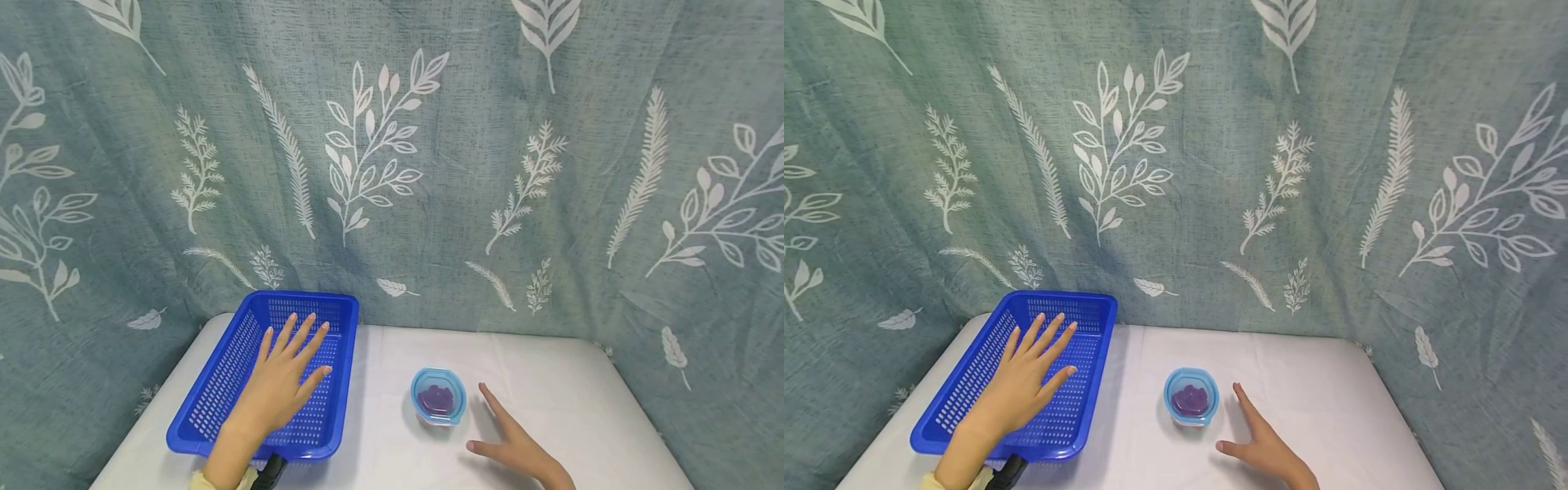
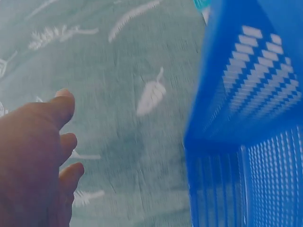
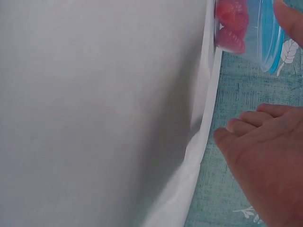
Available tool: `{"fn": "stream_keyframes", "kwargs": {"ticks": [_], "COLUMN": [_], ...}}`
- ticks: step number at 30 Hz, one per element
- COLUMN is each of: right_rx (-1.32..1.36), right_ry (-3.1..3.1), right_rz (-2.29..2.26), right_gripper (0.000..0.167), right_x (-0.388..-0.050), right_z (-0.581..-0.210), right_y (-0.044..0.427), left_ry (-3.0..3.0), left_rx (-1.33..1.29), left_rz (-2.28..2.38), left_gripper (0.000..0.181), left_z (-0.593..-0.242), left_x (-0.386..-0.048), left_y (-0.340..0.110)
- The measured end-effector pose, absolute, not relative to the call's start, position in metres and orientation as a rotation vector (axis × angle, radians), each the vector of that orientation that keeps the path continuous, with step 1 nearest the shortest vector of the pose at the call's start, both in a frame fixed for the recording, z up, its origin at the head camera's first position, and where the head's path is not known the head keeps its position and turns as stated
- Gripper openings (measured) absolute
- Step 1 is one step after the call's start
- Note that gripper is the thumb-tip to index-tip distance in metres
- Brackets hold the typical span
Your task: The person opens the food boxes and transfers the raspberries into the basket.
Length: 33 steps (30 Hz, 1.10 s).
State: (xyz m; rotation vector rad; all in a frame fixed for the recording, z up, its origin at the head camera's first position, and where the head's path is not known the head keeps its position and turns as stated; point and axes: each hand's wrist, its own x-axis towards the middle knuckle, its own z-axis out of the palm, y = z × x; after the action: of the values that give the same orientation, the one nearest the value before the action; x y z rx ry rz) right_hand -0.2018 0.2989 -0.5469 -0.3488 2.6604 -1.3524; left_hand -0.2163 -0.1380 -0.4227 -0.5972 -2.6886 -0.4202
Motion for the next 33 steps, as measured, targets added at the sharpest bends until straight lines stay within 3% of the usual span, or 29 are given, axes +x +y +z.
{"fn": "stream_keyframes", "kwargs": {"ticks": [19, 33], "right_rx": [-0.552, -0.625], "right_ry": [2.533, 2.392], "right_rz": [-1.520, -1.618], "right_gripper": [0.109, 0.106], "right_x": [-0.232, -0.247], "right_z": [-0.554, -0.561], "right_y": [0.280, 0.272], "left_ry": [-2.498, -2.474], "left_rx": [-0.998, -1.150], "left_rz": [-0.464, -0.925], "left_gripper": [0.062, 0.055], "left_z": [-0.420, -0.506], "left_x": [-0.177, -0.190], "left_y": [-0.046, 0.000]}}
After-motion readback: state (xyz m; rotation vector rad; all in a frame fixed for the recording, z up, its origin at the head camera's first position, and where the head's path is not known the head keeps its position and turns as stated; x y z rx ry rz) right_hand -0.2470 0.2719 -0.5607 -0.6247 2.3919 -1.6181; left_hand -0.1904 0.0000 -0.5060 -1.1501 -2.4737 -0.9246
